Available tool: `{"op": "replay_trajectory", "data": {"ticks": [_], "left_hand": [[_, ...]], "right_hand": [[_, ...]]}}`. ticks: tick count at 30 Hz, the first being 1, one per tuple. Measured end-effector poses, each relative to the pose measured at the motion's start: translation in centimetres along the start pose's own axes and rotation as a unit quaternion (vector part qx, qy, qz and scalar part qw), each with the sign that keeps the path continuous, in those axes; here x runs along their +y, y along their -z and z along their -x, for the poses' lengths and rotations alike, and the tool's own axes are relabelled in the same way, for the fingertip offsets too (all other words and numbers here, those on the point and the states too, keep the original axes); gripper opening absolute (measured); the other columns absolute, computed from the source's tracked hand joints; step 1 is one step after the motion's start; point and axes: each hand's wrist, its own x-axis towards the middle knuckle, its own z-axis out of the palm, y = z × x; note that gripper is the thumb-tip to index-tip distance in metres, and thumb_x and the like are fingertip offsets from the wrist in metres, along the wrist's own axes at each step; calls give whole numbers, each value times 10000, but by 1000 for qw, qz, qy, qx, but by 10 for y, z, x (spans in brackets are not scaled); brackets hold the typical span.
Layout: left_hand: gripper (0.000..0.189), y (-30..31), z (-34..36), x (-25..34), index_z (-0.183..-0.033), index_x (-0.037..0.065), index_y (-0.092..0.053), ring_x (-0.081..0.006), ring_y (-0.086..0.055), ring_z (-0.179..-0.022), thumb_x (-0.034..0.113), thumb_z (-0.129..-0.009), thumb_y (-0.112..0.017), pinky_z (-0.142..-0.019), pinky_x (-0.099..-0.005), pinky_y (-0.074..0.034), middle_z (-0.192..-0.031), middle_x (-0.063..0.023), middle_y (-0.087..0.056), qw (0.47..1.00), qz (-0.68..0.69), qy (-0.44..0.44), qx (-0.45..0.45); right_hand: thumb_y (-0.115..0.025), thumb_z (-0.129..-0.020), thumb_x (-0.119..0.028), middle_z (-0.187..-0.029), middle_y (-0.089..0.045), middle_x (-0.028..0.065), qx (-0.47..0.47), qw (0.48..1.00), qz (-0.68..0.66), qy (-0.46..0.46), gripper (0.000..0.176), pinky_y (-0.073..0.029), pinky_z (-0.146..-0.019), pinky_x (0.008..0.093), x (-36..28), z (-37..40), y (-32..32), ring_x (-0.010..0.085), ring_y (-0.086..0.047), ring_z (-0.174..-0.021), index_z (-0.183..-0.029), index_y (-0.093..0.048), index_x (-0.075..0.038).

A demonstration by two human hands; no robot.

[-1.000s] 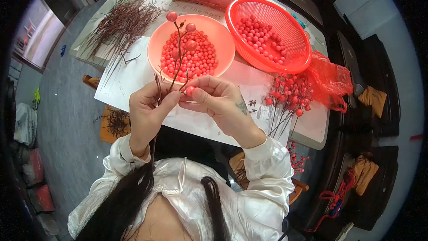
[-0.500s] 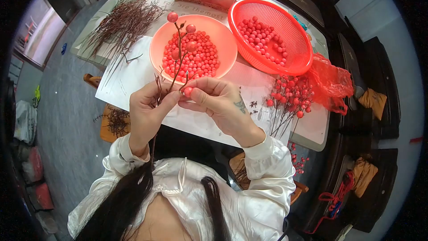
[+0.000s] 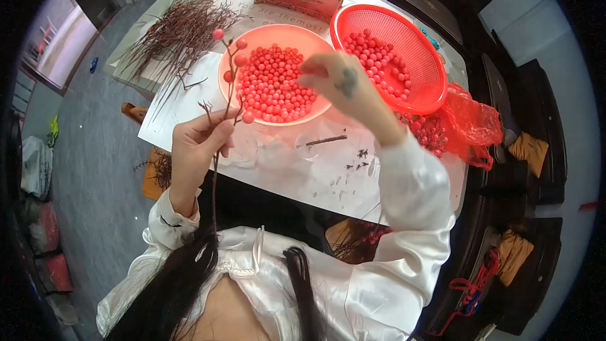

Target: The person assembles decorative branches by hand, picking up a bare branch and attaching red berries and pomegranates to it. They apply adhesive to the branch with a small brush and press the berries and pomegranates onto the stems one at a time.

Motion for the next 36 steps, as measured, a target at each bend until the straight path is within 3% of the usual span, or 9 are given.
{"op": "replay_trajectory", "data": {"ticks": [4, 6, 16, 19, 21, 22, 25, 28, 36], "left_hand": [[270, 2, -1, 6, -1036, -58, -594, -23, -401, -455, 158, -881, -550, -423, -160, -304, -742, -29, -620, 998, 47, 20, 27], [246, 4, -2, 4, -992, -62, -604, -23, -403, -446, 150, -884, -542, -416, -163, -305, -738, -32, -618, 997, 61, 26, 44], [195, 10, -2, 4, -886, -76, -606, -26, -367, -354, 103, -872, -531, -369, -171, -284, -638, -52, -597, 991, 111, 58, 57], [182, 9, -4, 4, -856, -77, -617, -20, -364, -349, 86, -855, -538, -358, -168, -275, -618, -54, -595, 990, 114, 70, 34], [178, 6, -3, 7, -834, -76, -626, -17, -364, -347, 82, -842, -545, -351, -167, -269, -609, -54, -594, 992, 100, 77, 22], [172, 6, -3, 5, -844, -64, -633, -15, -369, -353, 90, -840, -557, -345, -166, -273, -625, -54, -602, 991, 110, 77, 4], [161, 2, -3, 1, -863, -36, -649, -10, -384, -366, 110, -831, -587, -333, -163, -283, -648, -51, -617, 988, 124, 84, -40], [149, -7, -2, 2, -854, -23, -652, -8, -394, -370, 112, -820, -599, -329, -159, -290, -624, -44, -613, 987, 106, 98, -65], [115, -15, 2, 8, -822, -8, -649, -9, -411, -373, 93, -798, -601, -328, -155, -302, -606, -41, -611, 982, 97, 130, -101]], "right_hand": [[-595, -736, -50, -784, -626, 173, -61, 992, 100, 41, 165, -483, -650, 335, 55, -60, -25, 269, -618, -716, -877, -610, 34], [-586, -716, -49, -805, -614, 181, -49, 976, 178, 120, 136, -475, -647, 380, 78, -82, -51, 315, -598, -730, -841, -611, 0], [-560, -706, -82, -744, -584, 155, -50, 957, 273, 85, 22, -458, -605, 433, 99, -117, -105, 344, -595, -721, -720, -571, -68], [-593, -712, -107, -769, -590, 167, 62, 972, 174, 144, 70, -463, -612, 416, 91, -103, -83, 340, -589, -697, -768, -595, -64], [-607, -780, -111, -842, -619, 143, 3, 998, 63, 12, 156, -493, -591, 293, 39, -82, -47, 192, -622, -718, -880, -612, 9], [-602, -797, -113, -862, -622, 135, -22, 995, -82, -50, 186, -498, -604, 269, 16, -68, -34, 170, -624, -734, -916, -601, 31], [-601, -803, -99, -902, -619, 125, -65, 907, -386, -156, 260, -529, -714, 268, -24, -24, -15, 165, -627, -787, -994, -569, 75], [-587, -843, -135, -923, -615, 138, -91, 820, -531, -190, 267, -530, -764, 293, -43, 17, -20, 208, -629, -822, -1012, -553, 68], [-523, -883, -118, -996, -596, 155, -135, 770, -593, -194, 248, -535, -795, 321, -46, 46, -26, 211, -625, -888, -1040, -536, 73]]}}
